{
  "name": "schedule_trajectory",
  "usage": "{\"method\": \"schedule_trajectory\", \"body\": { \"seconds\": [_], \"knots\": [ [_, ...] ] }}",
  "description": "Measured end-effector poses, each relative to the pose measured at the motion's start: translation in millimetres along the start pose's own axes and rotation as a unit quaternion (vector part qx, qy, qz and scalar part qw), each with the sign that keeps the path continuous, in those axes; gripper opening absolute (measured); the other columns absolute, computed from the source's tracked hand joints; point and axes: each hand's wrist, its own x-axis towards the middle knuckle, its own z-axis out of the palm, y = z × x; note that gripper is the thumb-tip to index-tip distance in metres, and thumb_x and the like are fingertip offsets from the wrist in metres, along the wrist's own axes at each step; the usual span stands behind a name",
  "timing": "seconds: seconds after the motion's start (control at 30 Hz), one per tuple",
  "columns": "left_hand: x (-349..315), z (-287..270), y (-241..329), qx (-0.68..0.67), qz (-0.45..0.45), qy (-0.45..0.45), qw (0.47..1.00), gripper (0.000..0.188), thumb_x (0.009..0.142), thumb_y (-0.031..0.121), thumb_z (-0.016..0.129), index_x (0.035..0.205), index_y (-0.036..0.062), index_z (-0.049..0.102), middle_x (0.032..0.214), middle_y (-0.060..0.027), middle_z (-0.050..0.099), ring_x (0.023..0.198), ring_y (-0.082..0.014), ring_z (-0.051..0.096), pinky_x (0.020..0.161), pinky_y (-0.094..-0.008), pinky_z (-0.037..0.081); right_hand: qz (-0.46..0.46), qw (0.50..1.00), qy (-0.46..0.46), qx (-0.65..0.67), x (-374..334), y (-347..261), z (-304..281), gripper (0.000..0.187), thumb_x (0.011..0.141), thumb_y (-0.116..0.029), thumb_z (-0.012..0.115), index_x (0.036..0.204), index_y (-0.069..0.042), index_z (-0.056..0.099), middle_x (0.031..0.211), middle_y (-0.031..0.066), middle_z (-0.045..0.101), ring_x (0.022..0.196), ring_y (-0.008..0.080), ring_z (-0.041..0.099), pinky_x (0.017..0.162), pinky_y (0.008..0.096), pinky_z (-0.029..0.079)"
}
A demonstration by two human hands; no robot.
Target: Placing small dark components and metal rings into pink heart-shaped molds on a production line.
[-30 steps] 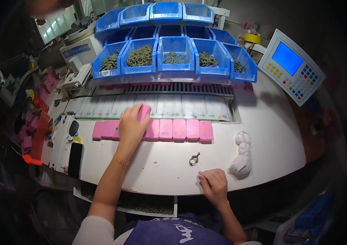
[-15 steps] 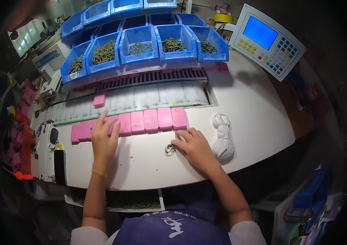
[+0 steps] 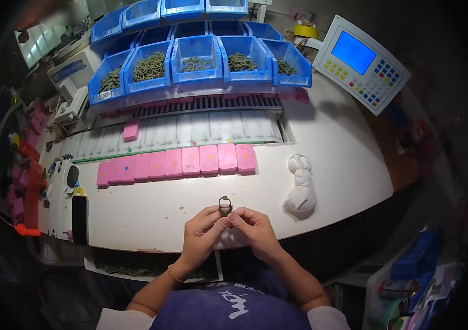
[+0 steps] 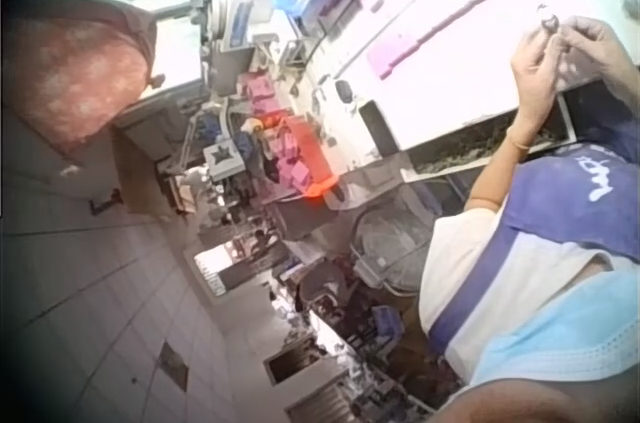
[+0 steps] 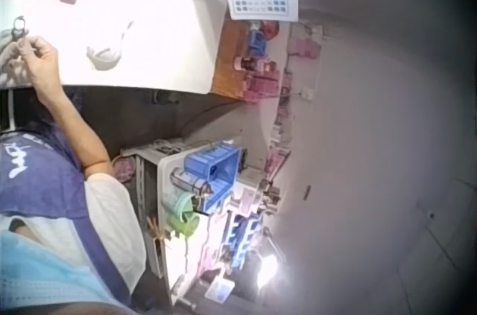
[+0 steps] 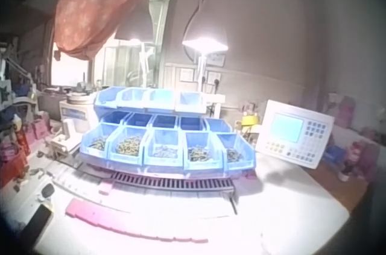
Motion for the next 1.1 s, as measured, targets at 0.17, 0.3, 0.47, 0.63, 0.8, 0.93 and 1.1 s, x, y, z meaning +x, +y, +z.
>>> {"method": "schedule_trajectory", "body": {
  "seconds": [0.17, 0.3, 0.47, 0.63, 0.8, 0.93, 1.1],
  "knots": [
    [-3.5, -3.9, 2.5, 0.006, -0.028, 0.023, 0.999, 0.019, 0.097, 0.014, 0.063, 0.102, -0.0028, 0.071, 0.095, -0.0061, 0.067, 0.074, -0.0097, 0.059, 0.066, -0.0231, 0.048, -0.032, 0.996, -0.002, -0.078, -0.6, -4.0, -0.4, 0.019, 0.1, -0.018, 0.061, 0.106, -0.001, 0.067, 0.099, 0.0022, 0.066, 0.091, 0.0072, 0.059, 0.083, 0.0225, 0.047],
    [-1.6, -9.1, 20.0, -0.082, -0.16, -0.031, 0.983, 0.024, 0.098, 0.02, 0.062, 0.089, -0.0013, 0.07, 0.076, -0.0045, 0.062, 0.067, -0.0097, 0.055, 0.061, -0.0241, 0.046, -0.066, 0.995, 0.042, -0.06, -0.1, -9.0, 7.5, 0.02, 0.099, -0.017, 0.062, 0.105, 0.001, 0.069, 0.101, 0.0037, 0.064, 0.092, 0.0086, 0.058, 0.085, 0.0243, 0.046],
    [-2.0, -18.2, 27.5, -0.263, -0.285, -0.088, 0.918, 0.031, 0.101, 0.027, 0.056, 0.103, -0.0029, 0.065, 0.086, -0.0067, 0.064, 0.065, -0.014, 0.059, 0.06, -0.025, 0.048, -0.027, 0.998, -0.048, 0.026, 2.8, -7.6, 3.5, 0.021, 0.099, -0.018, 0.062, 0.104, 0.002, 0.069, 0.098, 0.0036, 0.063, 0.094, 0.0099, 0.058, 0.088, 0.0273, 0.045],
    [-5.4, -18.7, 29.9, -0.312, -0.297, -0.111, 0.895, 0.03, 0.101, 0.025, 0.054, 0.107, -0.0029, 0.063, 0.089, -0.0083, 0.065, 0.064, -0.0134, 0.059, 0.057, -0.025, 0.047, 0.001, 0.994, -0.041, 0.098, -1.1, -7.5, 5.5, 0.024, 0.1, -0.019, 0.059, 0.094, 0.001, 0.069, 0.094, 0.0042, 0.063, 0.093, 0.0115, 0.059, 0.088, 0.0288, 0.045],
    [-5.3, -17.1, 30.5, -0.311, -0.312, -0.095, 0.893, 0.026, 0.099, 0.021, 0.055, 0.106, -0.0025, 0.063, 0.086, -0.0075, 0.065, 0.06, -0.0122, 0.057, 0.053, -0.0247, 0.045, 0.011, 0.995, -0.051, 0.088, -3.2, -12.5, 5.9, 0.024, 0.101, -0.017, 0.058, 0.09, 0.001, 0.069, 0.095, 0.0052, 0.064, 0.094, 0.0124, 0.059, 0.087, 0.0283, 0.046],
    [-5.6, -18.0, 27.6, -0.321, -0.311, -0.102, 0.889, 0.024, 0.098, 0.02, 0.056, 0.104, -0.0019, 0.063, 0.085, -0.0064, 0.063, 0.061, -0.0124, 0.057, 0.055, -0.0245, 0.046, -0.031, 0.997, -0.049, 0.041, -2.9, -8.3, 3.5, 0.022, 0.1, -0.015, 0.059, 0.094, 0.003, 0.069, 0.096, 0.0046, 0.064, 0.098, 0.0124, 0.058, 0.089, 0.0284, 0.046],
    [-6.6, -15.9, 23.4, -0.336, -0.306, -0.106, 0.884, 0.018, 0.098, 0.019, 0.056, 0.101, 0.002, 0.061, 0.087, -0.0063, 0.061, 0.062, -0.013, 0.056, 0.059, -0.0263, 0.046, -0.114, 0.992, 0.015, -0.058, -6.4, -3.7, 7.8, 0.017, 0.097, -0.013, 0.063, 0.1, 0.002, 0.071, 0.099, 0.0049, 0.066, 0.096, 0.0147, 0.059, 0.089, 0.0295, 0.047]
  ]
}}
